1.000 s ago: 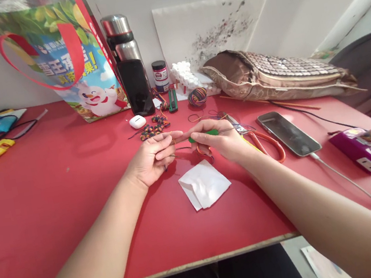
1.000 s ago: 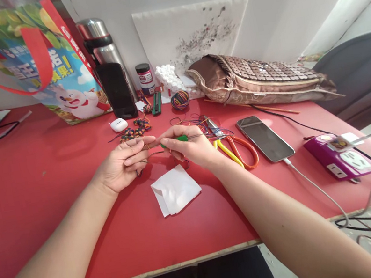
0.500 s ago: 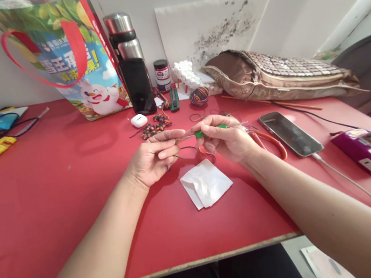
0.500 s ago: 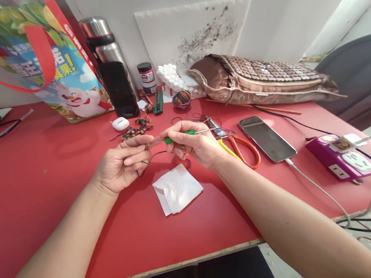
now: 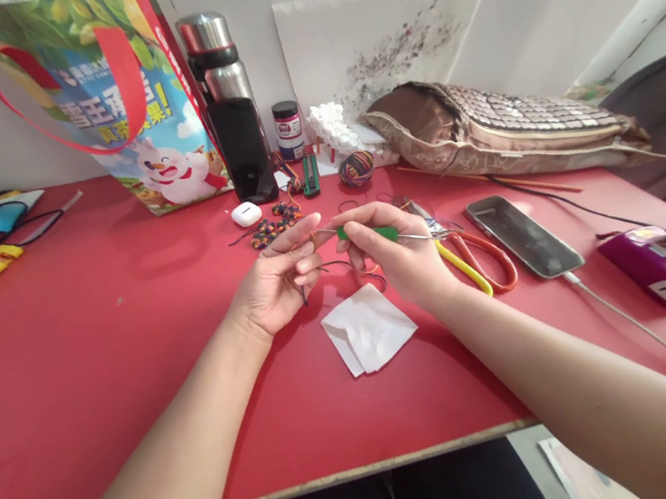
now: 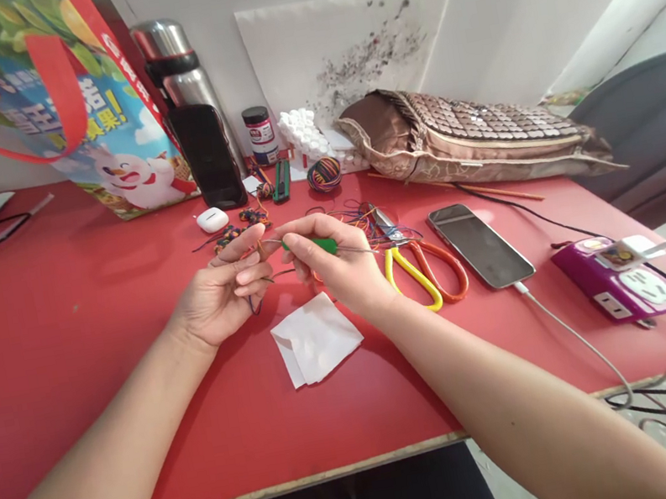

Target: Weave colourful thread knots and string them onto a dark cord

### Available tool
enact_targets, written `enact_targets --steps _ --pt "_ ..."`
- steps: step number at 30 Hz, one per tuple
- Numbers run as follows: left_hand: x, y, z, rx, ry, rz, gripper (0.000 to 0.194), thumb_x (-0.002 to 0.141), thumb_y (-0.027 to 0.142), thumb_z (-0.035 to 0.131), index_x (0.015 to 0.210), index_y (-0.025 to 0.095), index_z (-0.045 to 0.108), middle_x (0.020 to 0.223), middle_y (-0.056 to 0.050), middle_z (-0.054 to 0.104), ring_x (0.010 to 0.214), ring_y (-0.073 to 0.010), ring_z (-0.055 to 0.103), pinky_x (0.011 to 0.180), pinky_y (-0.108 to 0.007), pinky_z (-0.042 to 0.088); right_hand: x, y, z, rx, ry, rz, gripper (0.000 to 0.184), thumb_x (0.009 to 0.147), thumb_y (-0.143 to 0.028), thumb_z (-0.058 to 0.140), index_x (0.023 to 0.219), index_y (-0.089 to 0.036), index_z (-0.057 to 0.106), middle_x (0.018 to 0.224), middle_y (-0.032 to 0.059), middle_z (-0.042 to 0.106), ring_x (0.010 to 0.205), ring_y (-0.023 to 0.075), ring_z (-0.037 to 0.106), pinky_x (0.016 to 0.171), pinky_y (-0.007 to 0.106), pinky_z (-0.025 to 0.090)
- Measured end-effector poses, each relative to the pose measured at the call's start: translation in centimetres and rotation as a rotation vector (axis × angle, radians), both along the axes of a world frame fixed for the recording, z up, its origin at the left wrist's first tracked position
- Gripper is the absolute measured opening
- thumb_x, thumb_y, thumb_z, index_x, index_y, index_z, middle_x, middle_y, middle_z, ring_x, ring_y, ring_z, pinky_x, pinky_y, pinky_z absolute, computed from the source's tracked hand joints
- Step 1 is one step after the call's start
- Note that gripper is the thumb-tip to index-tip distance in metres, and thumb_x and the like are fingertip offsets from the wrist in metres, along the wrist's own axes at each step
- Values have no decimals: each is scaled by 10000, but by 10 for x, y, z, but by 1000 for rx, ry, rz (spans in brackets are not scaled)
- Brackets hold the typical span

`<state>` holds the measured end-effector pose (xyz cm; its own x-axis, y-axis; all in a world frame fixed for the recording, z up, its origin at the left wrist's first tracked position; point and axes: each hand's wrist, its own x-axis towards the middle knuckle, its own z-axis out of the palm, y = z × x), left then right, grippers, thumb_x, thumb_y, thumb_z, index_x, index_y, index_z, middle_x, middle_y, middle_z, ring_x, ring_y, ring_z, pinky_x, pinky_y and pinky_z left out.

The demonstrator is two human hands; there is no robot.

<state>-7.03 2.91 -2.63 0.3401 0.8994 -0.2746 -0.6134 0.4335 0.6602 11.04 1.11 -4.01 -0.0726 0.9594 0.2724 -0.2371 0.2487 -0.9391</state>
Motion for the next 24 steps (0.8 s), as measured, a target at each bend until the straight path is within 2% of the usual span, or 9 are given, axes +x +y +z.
enact_targets --steps 4,6,12,17,24 --pt "3 -1 3 -36 -7 42 344 855 -114 530 729 102 765 818 -97 743 423 0 441 372 -91 340 -3 -6 2 112 -159 -76 265 953 -480 742 1023 -224 737 841 11 736 574 98 543 579 291 496" --pt "4 -2 5 -49 -22 42 344 854 -121 519 714 103 738 786 -75 717 421 3 433 369 -84 334 -3 -7 2 129 -175 -80 267 964 -480 727 1041 -224 733 856 16 741 573 97 528 572 289 492" --pt "5 -4 7 -101 -86 48 408 872 -134 444 799 109 763 764 -65 696 420 2 439 369 -76 320 0 -4 1 113 -152 -24 260 961 -451 738 1033 -201 748 741 -14 686 547 95 561 551 276 492" --pt "4 -5 7 -122 -107 78 393 825 -155 439 734 116 709 630 4 559 405 -18 450 352 -78 305 2 -2 0 113 -94 36 284 954 -464 753 1017 -187 770 675 -25 664 515 89 560 523 261 466" --pt "1 -4 5 -50 -121 -3 349 792 -160 412 711 112 614 722 -9 605 387 4 418 341 -69 292 1 2 -4 33 31 62 253 910 -445 814 970 -200 792 698 -30 657 488 69 531 490 244 440"
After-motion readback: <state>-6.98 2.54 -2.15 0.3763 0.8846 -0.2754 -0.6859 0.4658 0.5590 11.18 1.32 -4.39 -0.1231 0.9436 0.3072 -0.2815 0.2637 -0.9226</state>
